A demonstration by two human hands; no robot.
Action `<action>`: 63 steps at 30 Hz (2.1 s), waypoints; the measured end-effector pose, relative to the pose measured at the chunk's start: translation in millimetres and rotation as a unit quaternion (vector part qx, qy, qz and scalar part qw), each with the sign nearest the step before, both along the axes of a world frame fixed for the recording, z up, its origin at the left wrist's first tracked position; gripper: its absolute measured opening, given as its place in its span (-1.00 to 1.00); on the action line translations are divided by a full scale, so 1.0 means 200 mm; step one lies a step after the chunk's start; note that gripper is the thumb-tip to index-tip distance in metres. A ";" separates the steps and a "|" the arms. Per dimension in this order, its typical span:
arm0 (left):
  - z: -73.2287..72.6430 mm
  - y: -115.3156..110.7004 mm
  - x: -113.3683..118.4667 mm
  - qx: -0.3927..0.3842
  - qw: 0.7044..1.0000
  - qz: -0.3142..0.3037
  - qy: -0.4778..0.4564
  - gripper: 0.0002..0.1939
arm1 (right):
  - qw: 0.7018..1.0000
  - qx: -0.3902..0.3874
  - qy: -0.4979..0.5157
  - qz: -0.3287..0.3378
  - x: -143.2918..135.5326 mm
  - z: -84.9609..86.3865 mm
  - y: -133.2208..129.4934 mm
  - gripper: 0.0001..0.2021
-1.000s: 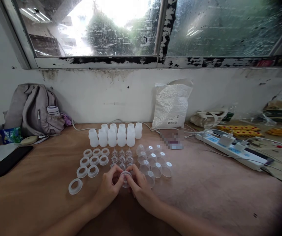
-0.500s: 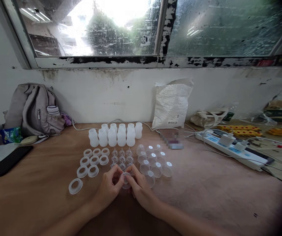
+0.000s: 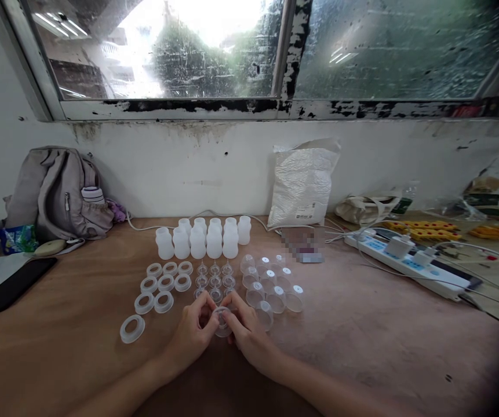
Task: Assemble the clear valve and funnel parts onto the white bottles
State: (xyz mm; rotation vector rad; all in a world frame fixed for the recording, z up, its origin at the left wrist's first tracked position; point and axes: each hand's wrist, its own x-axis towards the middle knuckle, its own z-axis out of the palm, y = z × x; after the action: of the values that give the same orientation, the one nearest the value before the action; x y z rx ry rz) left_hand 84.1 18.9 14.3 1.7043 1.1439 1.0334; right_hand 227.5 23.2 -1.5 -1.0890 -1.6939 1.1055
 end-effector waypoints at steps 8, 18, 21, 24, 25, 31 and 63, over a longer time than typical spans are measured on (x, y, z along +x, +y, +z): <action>-0.01 0.01 0.00 -0.021 1.000 -0.006 -0.022 -0.88 | 1.000 0.014 -0.027 0.004 -0.01 0.00 0.01 -0.89; -0.04 0.02 0.00 -0.029 0.999 0.002 -0.027 -0.88 | 0.998 0.036 -0.058 0.016 -0.02 0.04 0.00 -0.92; -0.04 0.02 0.00 -0.034 0.999 0.011 -0.025 -0.86 | 0.997 0.060 -0.053 0.009 -0.03 0.03 0.00 -0.92; -0.04 0.02 0.01 -0.033 0.999 0.020 -0.022 -0.86 | 0.996 0.071 -0.049 0.004 -0.03 0.03 0.00 -0.91; -0.04 0.02 0.01 -0.031 0.999 0.023 -0.022 -0.86 | 0.997 0.068 -0.045 0.002 -0.03 0.03 0.00 -0.90; -0.03 0.02 0.00 -0.012 1.000 0.008 -0.027 -0.87 | 0.999 0.040 -0.022 -0.008 -0.02 0.07 -0.02 -0.87; 0.02 0.02 -0.02 0.044 0.999 -0.019 0.017 -0.88 | 0.997 0.065 -0.022 -0.018 -0.03 0.06 -0.01 -0.93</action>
State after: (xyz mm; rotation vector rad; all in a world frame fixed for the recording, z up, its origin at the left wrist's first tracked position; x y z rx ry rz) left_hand 80.0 22.5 19.2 1.8125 1.0971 1.0493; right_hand 222.4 21.6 9.9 -1.0631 -1.7486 0.9421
